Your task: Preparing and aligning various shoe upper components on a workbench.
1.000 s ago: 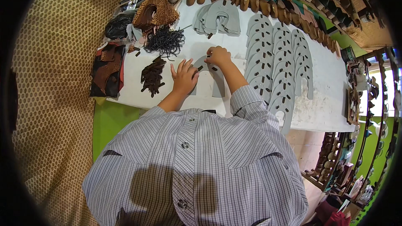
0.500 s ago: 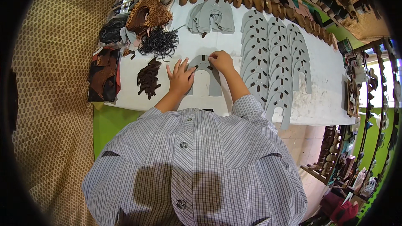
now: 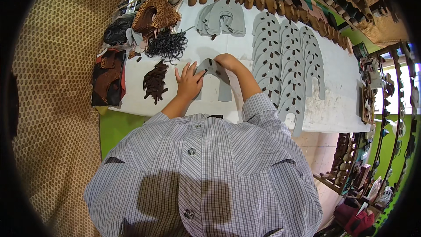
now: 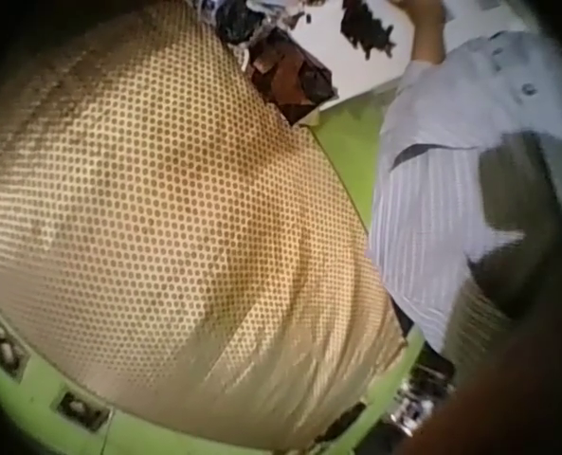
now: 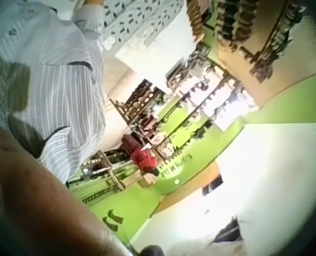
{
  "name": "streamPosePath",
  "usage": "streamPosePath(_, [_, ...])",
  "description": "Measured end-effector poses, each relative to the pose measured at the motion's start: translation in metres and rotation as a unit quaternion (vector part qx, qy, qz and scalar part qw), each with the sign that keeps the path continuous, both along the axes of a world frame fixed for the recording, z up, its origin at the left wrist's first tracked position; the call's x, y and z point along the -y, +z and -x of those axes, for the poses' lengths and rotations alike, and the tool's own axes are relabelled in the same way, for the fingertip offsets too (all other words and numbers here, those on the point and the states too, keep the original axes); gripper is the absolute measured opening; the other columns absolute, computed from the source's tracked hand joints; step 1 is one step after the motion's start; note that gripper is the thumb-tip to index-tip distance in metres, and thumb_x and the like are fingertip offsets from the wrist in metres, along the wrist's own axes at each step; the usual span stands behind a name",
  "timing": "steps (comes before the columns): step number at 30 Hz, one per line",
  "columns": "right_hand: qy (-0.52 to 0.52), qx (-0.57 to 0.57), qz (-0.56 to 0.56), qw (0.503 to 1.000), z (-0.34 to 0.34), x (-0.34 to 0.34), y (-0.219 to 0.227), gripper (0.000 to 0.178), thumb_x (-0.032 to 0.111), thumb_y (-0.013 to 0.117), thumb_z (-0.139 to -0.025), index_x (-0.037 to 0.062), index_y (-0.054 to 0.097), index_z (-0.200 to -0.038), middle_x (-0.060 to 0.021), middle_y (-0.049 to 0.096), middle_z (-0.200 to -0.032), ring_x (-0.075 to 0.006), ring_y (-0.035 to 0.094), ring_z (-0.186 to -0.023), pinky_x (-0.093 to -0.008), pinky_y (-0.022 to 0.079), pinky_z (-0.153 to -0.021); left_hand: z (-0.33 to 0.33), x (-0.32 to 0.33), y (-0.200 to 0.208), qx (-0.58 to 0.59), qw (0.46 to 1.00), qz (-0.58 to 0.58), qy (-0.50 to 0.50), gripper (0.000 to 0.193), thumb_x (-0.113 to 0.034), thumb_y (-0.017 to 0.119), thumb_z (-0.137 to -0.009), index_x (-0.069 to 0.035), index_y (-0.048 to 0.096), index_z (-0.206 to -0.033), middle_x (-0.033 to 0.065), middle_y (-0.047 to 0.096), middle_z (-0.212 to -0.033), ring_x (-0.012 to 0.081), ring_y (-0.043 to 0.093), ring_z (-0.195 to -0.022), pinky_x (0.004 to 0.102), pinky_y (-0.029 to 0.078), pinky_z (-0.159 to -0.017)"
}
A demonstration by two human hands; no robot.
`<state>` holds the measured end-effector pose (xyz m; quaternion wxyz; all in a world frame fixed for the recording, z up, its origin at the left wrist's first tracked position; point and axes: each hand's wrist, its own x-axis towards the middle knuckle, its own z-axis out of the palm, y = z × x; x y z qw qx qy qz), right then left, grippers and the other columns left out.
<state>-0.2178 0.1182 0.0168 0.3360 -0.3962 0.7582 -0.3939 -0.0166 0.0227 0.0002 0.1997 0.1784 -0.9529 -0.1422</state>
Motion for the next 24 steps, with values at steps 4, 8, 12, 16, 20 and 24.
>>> streamPosePath(4, [0.065, 0.046, -0.105, 0.991, 0.006, 0.011, 0.003, 0.027, 0.012, 0.057, -0.078, 0.0055, 0.066, -0.104, -0.0073, 0.065, -0.089, -0.0146, 0.054, -0.074, -0.0284, 0.045, -0.070, 0.000, -0.001, 0.002, 0.006, 1.000, -0.005, 0.000, 0.023, -0.022, 0.058, -0.079, -0.024, 0.066, -0.100, 0.0071, 0.045, -0.130, 0.0279, 0.034, -0.126, 0.0627, 0.005, -0.101])
streamPosePath(8, [0.193, -0.085, -0.124, 0.970, 0.008, 0.026, -0.001, 0.025, 0.007, 0.060, -0.073, 0.0078, 0.069, -0.096, -0.0108, 0.063, -0.085, -0.0186, 0.055, -0.071, -0.0310, 0.045, -0.069, 0.000, -0.001, 0.001, 0.006, 1.000, 0.000, -0.001, 0.023, -0.023, 0.058, -0.079, -0.025, 0.066, -0.101, 0.0056, 0.045, -0.130, 0.0267, 0.033, -0.126, 0.0631, 0.005, -0.101])
streamPosePath(12, [0.180, -0.191, -0.054, 0.963, -0.002, 0.028, -0.004, 0.026, 0.003, 0.056, -0.067, 0.0067, 0.070, -0.089, -0.0136, 0.065, -0.080, -0.0277, 0.061, -0.070, -0.0348, 0.047, -0.065, -0.001, -0.001, 0.000, 0.001, 1.000, 0.007, -0.002, 0.023, -0.023, 0.059, -0.079, -0.025, 0.066, -0.100, 0.0044, 0.045, -0.130, 0.0254, 0.034, -0.126, 0.0638, 0.006, -0.101])
streamPosePath(16, [0.168, -0.216, -0.071, 0.959, -0.002, 0.028, -0.009, 0.025, 0.003, 0.056, -0.068, 0.0063, 0.069, -0.088, -0.0158, 0.063, -0.085, -0.0306, 0.060, -0.076, -0.0361, 0.047, -0.068, -0.001, -0.001, 0.001, 0.002, 1.000, 0.012, 0.000, 0.022, -0.024, 0.060, -0.078, -0.025, 0.066, -0.099, 0.0037, 0.045, -0.129, 0.0247, 0.034, -0.126, 0.0640, 0.006, -0.101])
streamPosePath(20, [0.175, -0.207, -0.094, 0.958, -0.003, 0.029, -0.004, 0.023, 0.005, 0.056, -0.070, 0.0062, 0.069, -0.089, -0.0177, 0.060, -0.092, -0.0326, 0.059, -0.085, -0.0360, 0.047, -0.072, -0.001, 0.000, 0.000, 0.002, 1.000, 0.014, 0.006, 0.023, -0.024, 0.060, -0.078, -0.025, 0.066, -0.099, 0.0033, 0.045, -0.129, 0.0246, 0.034, -0.126, 0.0642, 0.007, -0.100])
streamPosePath(24, [0.180, -0.229, -0.059, 0.955, -0.002, 0.027, 0.000, 0.022, 0.005, 0.056, -0.069, 0.0047, 0.069, -0.086, -0.0180, 0.062, -0.084, -0.0314, 0.060, -0.076, -0.0360, 0.047, -0.067, -0.001, -0.001, 0.002, 0.006, 1.000, 0.014, 0.008, 0.024, -0.024, 0.060, -0.077, -0.025, 0.065, -0.101, 0.0032, 0.045, -0.130, 0.0244, 0.034, -0.126, 0.0644, 0.007, -0.100])
